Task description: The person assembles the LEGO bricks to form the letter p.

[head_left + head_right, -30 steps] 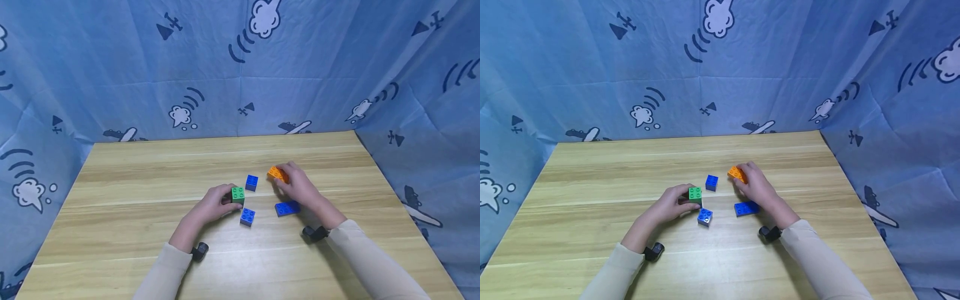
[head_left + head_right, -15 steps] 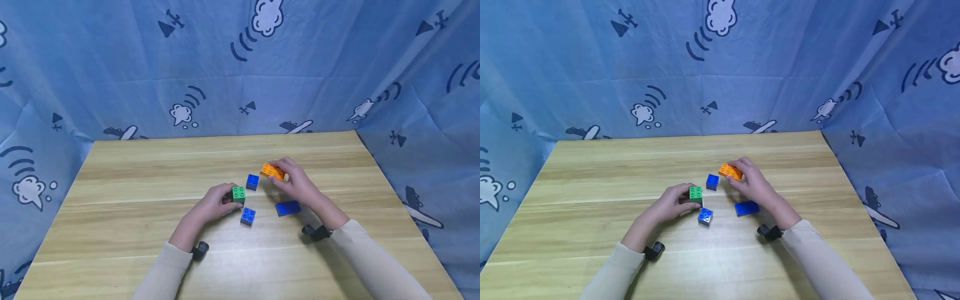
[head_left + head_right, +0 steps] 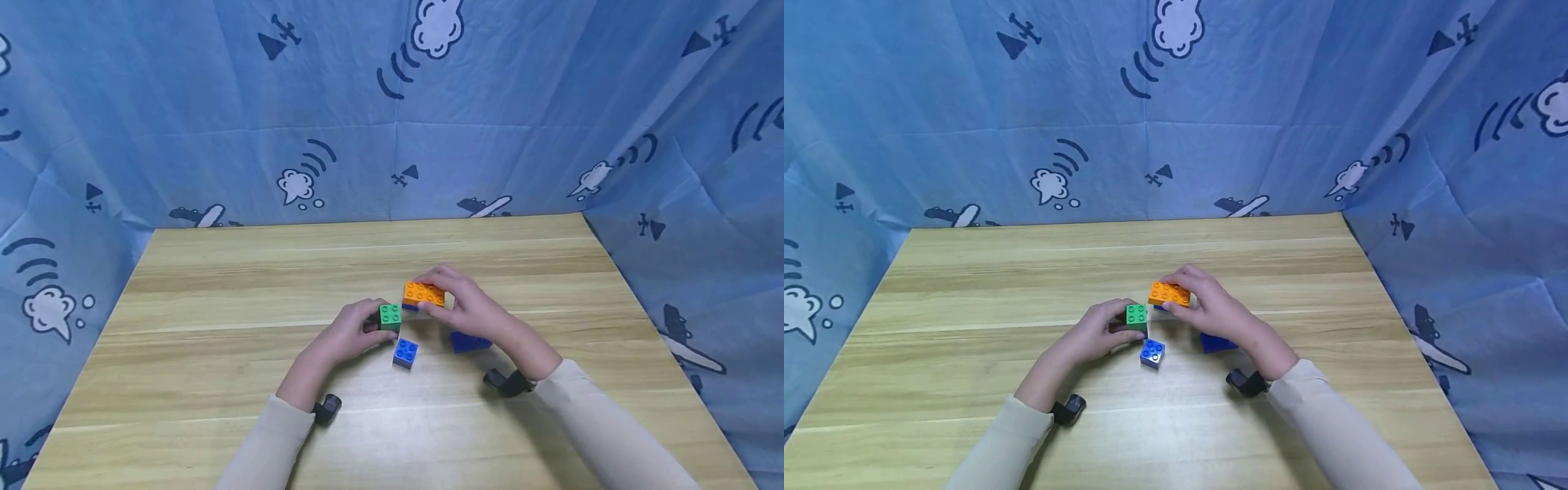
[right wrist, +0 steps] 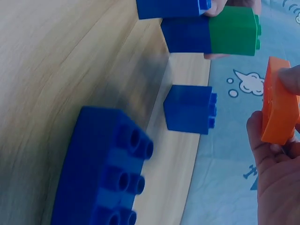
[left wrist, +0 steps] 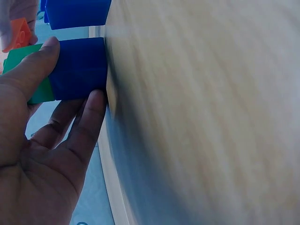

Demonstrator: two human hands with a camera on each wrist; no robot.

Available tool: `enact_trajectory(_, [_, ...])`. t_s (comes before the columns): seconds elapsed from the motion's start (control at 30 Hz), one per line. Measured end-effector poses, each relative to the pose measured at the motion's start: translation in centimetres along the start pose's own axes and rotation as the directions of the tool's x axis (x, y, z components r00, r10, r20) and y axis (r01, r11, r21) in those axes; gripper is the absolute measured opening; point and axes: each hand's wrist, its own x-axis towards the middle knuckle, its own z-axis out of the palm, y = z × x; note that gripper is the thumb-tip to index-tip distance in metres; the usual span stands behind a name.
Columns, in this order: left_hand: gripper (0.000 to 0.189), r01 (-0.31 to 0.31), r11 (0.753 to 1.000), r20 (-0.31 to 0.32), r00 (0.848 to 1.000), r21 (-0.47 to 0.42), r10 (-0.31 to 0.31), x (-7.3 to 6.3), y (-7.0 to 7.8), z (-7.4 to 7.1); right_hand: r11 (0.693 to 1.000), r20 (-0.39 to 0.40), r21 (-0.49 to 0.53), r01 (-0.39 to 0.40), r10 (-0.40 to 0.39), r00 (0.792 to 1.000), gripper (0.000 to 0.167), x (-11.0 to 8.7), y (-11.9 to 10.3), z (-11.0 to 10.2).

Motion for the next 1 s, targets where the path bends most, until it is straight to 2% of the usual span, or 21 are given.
enact_trajectory(0.33, [0.027,-0.005,1.000,0.009,1.000,-0.011,0.005,-0.1,0.1,-0.1,0.999,0.045,0.029,0.017,-0.019,0.999,0.037,0.7,-1.0,0.7])
enact_trajectory(0.8, [0.035,0.036,0.999,0.021,0.999,-0.034,-0.035,-0.1,0.1,-0.1,0.995,0.108,0.087,0.043,-0.052,0.993,0.039,1.1,-1.2,1.5])
enact_trajectory(1.0, [0.038,0.010,0.999,0.019,1.000,-0.049,-0.010,-0.2,0.1,-0.1,0.993,0.119,0.105,0.055,-0.068,0.991,0.036,1.2,-1.1,1.7])
